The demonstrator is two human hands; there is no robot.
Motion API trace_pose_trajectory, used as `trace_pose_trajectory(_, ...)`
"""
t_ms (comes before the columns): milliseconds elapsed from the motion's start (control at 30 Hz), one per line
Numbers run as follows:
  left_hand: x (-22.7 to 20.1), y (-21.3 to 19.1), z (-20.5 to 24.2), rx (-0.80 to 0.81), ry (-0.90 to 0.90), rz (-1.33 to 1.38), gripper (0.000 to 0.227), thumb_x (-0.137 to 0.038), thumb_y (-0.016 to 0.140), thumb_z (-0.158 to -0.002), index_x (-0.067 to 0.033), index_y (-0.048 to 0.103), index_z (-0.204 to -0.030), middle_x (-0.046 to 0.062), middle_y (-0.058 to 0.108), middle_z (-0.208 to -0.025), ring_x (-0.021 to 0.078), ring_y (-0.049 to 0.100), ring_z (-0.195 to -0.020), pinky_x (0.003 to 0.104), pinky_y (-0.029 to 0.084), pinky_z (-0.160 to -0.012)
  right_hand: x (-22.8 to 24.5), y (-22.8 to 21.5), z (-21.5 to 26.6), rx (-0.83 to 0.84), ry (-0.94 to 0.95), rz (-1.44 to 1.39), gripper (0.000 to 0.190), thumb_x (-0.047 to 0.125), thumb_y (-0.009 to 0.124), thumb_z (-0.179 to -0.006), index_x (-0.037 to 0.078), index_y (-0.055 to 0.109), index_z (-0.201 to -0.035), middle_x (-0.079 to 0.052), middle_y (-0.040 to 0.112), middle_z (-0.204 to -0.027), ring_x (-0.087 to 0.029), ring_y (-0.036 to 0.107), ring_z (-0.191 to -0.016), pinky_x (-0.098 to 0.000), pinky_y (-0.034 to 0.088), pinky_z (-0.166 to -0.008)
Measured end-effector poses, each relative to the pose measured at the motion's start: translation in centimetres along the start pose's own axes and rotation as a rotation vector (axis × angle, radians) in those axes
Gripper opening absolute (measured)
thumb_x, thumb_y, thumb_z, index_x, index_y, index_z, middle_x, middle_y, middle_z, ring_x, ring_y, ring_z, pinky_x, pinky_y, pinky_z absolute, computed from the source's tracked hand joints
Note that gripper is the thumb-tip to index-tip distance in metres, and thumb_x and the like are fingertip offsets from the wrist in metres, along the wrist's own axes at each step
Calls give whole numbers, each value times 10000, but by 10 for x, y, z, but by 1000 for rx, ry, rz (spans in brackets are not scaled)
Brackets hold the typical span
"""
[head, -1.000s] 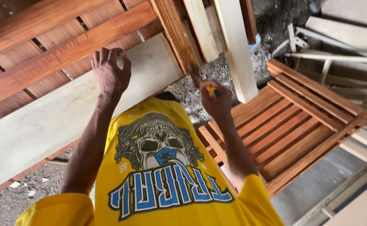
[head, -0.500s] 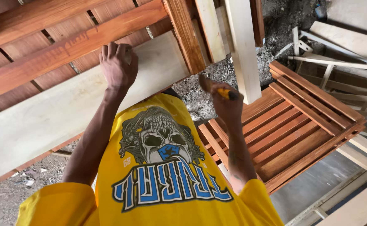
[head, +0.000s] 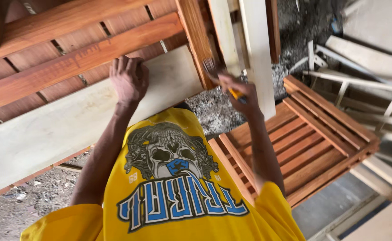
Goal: The person applies a dark wood stain to a wooden slatted structure using a paintbrush. They repeatedly dip the brush into a metal can to reload the stain and apply it to the vertical and horizontal slats of the frame.
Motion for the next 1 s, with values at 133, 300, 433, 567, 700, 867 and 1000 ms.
trace_pose_trajectory(133,-1,3,0,-16,-14,-61,101,-135,717,-913,-78,701,-995,130,609,-958,333,569,-910,467,453,-789,-9,-13,46,286,344,16,260,-51,703,-867,80,752,-1086,-84,767,-1101,-260,704,-1184,-414,516,-1066)
trace_pose_trajectory(300,1,-1,-6,-49,-37,6,119,-155,706,-891,-88,699,-990,109,619,-922,317,581,-894,458,456,-770,10,-27,-20,359,297,7,291,-137,671,-821,95,781,-958,-122,755,-1252,-233,720,-1183,-355,625,-948)
trace_pose_trajectory(433,6,0,4,-97,-81,11,95,-154,695,-900,-103,688,-980,88,637,-917,302,581,-886,449,466,-782,53,-36,-149,341,-14,-66,311,-137,634,-825,58,757,-1033,-148,709,-1331,-244,713,-1202,-354,602,-995)
trace_pose_trajectory(567,6,2,3,-115,-56,-24,146,-188,706,-862,-87,658,-957,101,620,-879,302,585,-862,442,464,-749,74,-42,-304,135,-271,79,228,-111,712,-949,4,750,-1142,-153,762,-1160,-226,742,-1062,-328,599,-931)
trace_pose_trajectory(700,3,0,2,-136,-53,-33,142,-169,703,-849,-83,651,-948,97,611,-851,301,581,-832,439,466,-735,33,-31,-459,18,-279,-93,178,-113,654,-944,-13,752,-1053,-184,772,-1199,-210,734,-1023,-288,591,-893)
trace_pose_trajectory(867,0,-4,-5,-174,-76,-89,88,-129,698,-829,-101,627,-873,90,585,-789,287,582,-791,422,487,-738,-24,-10,-558,-175,-319,-106,142,-116,759,-862,-21,754,-968,-184,778,-1131,-235,739,-1152,-312,560,-983)
trace_pose_trajectory(1000,0,-8,-6,-193,-65,-61,98,-117,694,-816,-84,642,-892,92,603,-809,288,586,-791,425,473,-708,-52,3,-529,-83,-292,-42,129,-107,730,-884,9,730,-942,-155,769,-1181,-233,727,-1171,-332,573,-1010)
Point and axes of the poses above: each hand's wrist, its own z-axis away from the middle knuckle, its own y-axis out of the palm, x = y × z, the point moved 8 cm from there along -z, towards the middle knuckle
